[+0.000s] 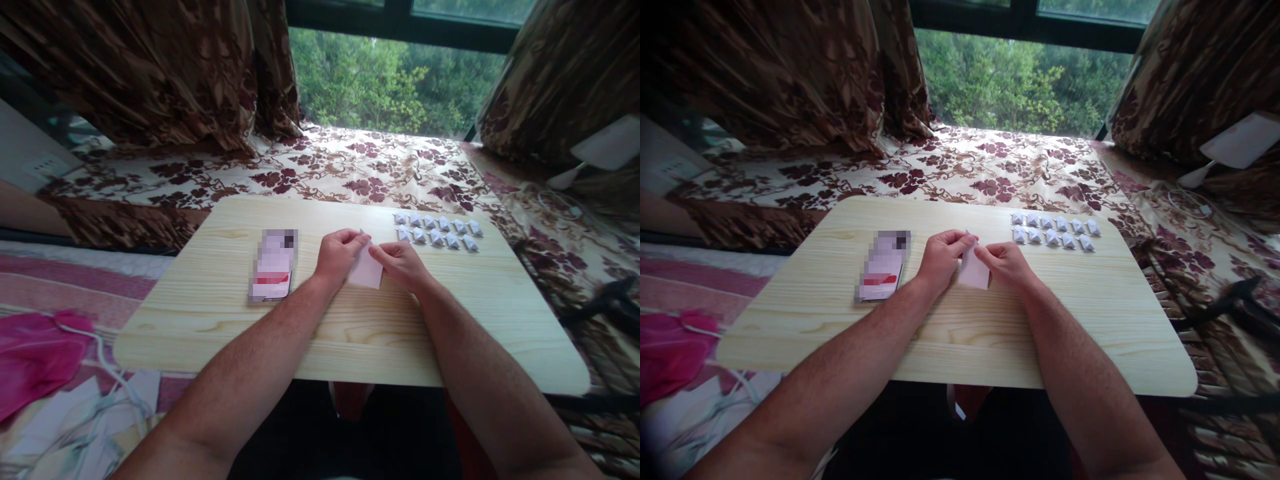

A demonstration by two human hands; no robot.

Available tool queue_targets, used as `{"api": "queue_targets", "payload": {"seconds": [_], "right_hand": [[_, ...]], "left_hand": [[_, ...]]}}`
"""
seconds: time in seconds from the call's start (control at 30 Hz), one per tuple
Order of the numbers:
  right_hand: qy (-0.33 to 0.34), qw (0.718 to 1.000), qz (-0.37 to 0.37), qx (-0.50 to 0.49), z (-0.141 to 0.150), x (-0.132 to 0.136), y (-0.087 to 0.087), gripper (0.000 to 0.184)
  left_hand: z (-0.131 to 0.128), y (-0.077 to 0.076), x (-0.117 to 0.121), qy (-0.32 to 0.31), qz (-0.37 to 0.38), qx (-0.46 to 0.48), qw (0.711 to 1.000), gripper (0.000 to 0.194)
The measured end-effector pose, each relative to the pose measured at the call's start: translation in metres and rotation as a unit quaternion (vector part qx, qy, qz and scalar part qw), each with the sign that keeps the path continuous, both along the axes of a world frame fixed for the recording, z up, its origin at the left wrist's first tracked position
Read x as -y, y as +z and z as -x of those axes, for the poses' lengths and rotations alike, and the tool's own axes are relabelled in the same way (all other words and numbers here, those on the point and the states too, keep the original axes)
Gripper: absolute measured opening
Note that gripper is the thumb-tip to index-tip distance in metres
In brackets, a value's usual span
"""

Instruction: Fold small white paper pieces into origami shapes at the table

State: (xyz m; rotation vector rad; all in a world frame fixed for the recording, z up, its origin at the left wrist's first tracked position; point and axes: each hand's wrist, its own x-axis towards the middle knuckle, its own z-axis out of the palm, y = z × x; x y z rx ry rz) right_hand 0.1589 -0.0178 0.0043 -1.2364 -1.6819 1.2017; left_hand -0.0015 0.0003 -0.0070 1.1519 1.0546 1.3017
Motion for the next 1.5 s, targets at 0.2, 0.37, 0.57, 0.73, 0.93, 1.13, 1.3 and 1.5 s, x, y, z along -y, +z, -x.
{"api": "queue_targets", "payload": {"seconds": [0.2, 0.37, 0.57, 0.73, 0.93, 1.13, 1.3, 1.5], "right_hand": [[-0.008, 1.0, 0.014, -0.013, 0.0, 0.001, -0.001, 0.056], [-0.004, 1.0, 0.018, -0.017, 0.0, -0.001, -0.005, 0.057], [-0.012, 1.0, 0.015, 0.002, 0.001, 0.0, -0.002, 0.058], [-0.023, 1.0, 0.009, -0.002, 0.0, -0.001, -0.003, 0.06], [-0.041, 0.999, 0.01, -0.023, -0.004, -0.004, -0.01, 0.06], [-0.041, 0.999, -0.006, -0.013, -0.003, -0.004, -0.01, 0.056], [-0.066, 0.997, -0.021, -0.039, -0.003, -0.004, -0.008, 0.055], [-0.102, 0.992, -0.041, -0.055, -0.001, -0.004, -0.003, 0.045]], "left_hand": [[-0.001, 0.002, 0.002, -0.013, -0.003, 0.006, 1.0, 0.024], [0.0, 0.0, 0.0, 0.012, -0.005, 0.01, 1.0, 0.023], [0.0, -0.001, -0.001, 0.032, 0.001, 0.009, 0.999, 0.024], [0.0, 0.001, -0.001, 0.029, 0.001, 0.0, 1.0, 0.027], [0.0, 0.0, -0.002, 0.023, 0.006, 0.0, 1.0, 0.026], [0.001, -0.001, -0.003, 0.044, 0.009, 0.012, 0.999, 0.027], [0.0, 0.0, -0.002, 0.01, 0.01, 0.03, 0.999, 0.029], [0.0, -0.002, -0.001, -0.019, 0.019, 0.018, 0.999, 0.026]]}}
